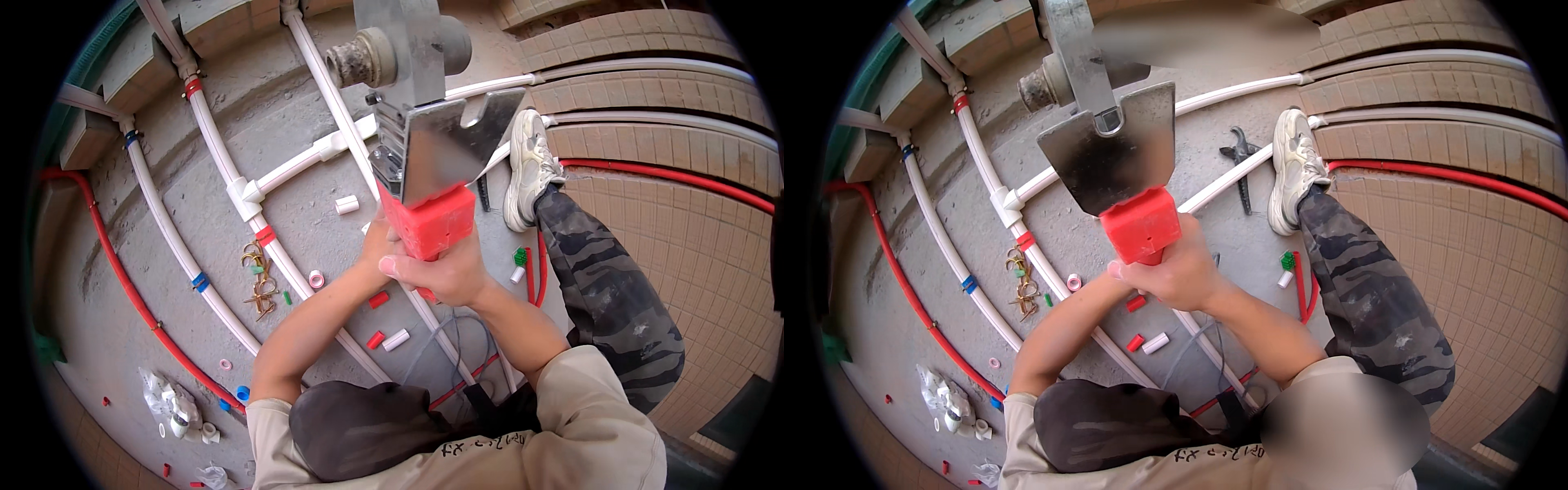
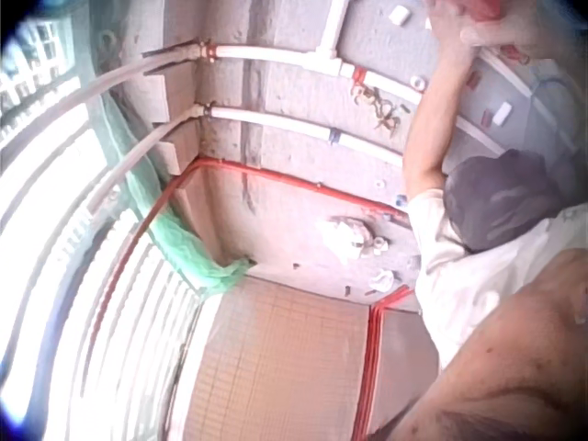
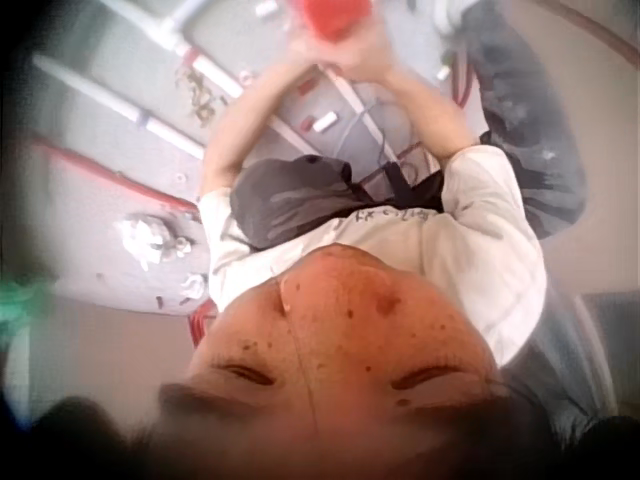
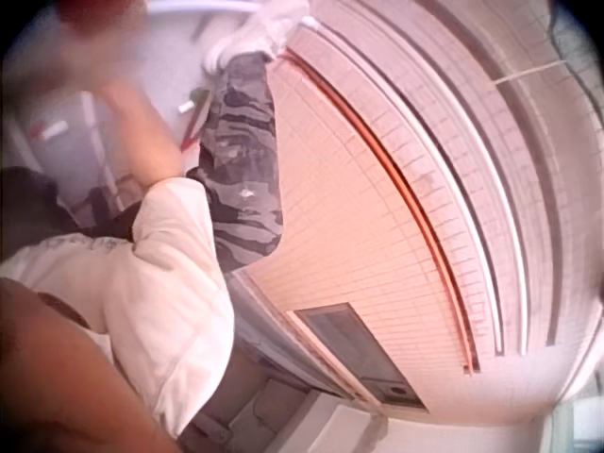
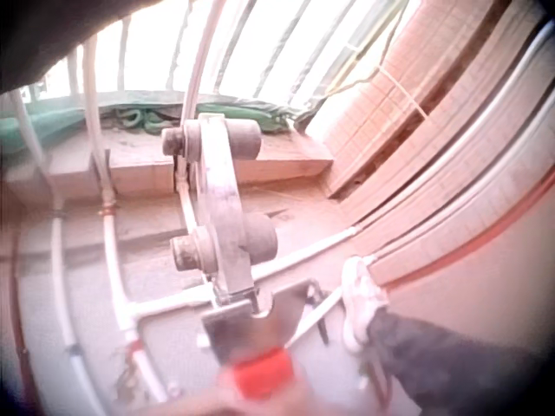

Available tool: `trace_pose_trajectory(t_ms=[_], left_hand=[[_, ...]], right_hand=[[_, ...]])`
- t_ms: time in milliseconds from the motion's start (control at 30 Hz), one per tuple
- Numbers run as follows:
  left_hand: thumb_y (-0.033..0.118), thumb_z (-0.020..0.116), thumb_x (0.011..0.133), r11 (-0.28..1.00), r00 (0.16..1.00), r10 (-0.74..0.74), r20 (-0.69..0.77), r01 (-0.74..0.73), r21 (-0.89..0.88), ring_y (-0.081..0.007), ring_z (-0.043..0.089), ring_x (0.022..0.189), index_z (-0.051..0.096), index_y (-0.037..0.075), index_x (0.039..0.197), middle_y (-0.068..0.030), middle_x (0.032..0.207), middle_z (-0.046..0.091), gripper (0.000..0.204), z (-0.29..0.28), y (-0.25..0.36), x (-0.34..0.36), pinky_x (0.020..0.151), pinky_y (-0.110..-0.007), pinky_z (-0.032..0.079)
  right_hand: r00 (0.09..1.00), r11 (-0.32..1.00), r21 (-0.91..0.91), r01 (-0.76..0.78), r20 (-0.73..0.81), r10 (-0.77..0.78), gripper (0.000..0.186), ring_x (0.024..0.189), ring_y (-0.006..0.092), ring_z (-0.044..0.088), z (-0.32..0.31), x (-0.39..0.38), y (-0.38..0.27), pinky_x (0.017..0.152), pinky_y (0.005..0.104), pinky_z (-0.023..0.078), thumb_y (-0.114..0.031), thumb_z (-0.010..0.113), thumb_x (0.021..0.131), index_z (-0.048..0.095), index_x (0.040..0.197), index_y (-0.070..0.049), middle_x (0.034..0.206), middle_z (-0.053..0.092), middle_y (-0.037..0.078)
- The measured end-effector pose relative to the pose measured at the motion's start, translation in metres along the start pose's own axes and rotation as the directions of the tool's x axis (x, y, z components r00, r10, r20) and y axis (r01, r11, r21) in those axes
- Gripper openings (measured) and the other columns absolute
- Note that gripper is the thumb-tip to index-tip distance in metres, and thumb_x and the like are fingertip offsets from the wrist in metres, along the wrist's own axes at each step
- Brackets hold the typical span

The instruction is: The person sits on the floor and uses a pipe fusion tool to heat and join white plastic pipes and fittings. They repeatedly insert pipe ends and fittings into the tool, then press the heated parts together to form connections.

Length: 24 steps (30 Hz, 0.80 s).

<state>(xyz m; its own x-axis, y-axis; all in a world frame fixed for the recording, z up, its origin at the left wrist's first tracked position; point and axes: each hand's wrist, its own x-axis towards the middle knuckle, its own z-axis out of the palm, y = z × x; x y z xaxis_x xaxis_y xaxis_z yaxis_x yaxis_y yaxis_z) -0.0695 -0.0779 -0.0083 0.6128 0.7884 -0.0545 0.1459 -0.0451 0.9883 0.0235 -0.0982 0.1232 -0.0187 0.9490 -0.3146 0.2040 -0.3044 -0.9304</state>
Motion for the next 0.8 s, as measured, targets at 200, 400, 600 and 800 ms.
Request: trace_pose_trajectory(t_ms=[200,400,600,800], left_hand=[[0.023,0.059,0.081,0.787,0.951,0.281,-0.128,-0.153,0.598,-0.0289,0.053,0.095,0.062,0.007,0.091,-0.0080,0.083,0.060,0.019,0.034,-0.033,0.005,0.083,-0.038,0.039],[0.013,0.070,0.081,0.717,0.948,0.272,-0.166,-0.085,0.692,-0.0304,0.056,0.106,0.063,0.004,0.106,-0.0135,0.106,0.060,0.027,0.027,-0.032,-0.040,0.089,-0.044,0.039],[0.004,0.072,0.083,0.916,0.881,0.166,-0.444,0.029,0.400,-0.0373,0.061,0.101,0.062,-0.001,0.105,-0.0181,0.111,0.061,0.024,-0.016,-0.014,-0.049,0.087,-0.047,0.047],[0.021,0.072,0.089,0.842,0.863,0.176,-0.473,0.117,0.526,-0.0378,0.063,0.087,0.059,-0.001,0.109,-0.0173,0.097,0.063,0.032,-0.048,-0.016,-0.005,0.078,-0.047,0.050]], right_hand=[[1.000,0.999,-0.050,0.018,0.015,-0.017,0.022,0.069,0.0112,0.063,-0.025,0.022,-0.018,0.062,0.0297,0.049,-0.008,0.080,0.077,0.065,0.091,-0.001,0.078,0.068,0.003],[0.994,0.989,-0.099,0.109,0.008,-0.108,0.021,0.053,0.0074,0.057,-0.051,0.039,-0.055,0.049,0.0247,0.045,-0.004,0.079,0.079,0.064,0.093,0.000,0.074,0.065,0.002],[0.999,0.989,-0.143,0.046,-0.002,-0.047,0.022,0.050,0.0077,0.057,-0.068,0.046,-0.084,0.045,0.0231,0.043,-0.004,0.078,0.080,0.062,0.095,0.000,0.068,0.062,0.002],[0.930,0.891,-0.303,-0.339,0.032,0.365,0.033,0.048,0.0133,0.058,-0.102,0.001,-0.111,0.045,0.0269,0.046,0.000,0.075,0.074,0.053,0.100,0.000,0.072,0.057,0.004]])
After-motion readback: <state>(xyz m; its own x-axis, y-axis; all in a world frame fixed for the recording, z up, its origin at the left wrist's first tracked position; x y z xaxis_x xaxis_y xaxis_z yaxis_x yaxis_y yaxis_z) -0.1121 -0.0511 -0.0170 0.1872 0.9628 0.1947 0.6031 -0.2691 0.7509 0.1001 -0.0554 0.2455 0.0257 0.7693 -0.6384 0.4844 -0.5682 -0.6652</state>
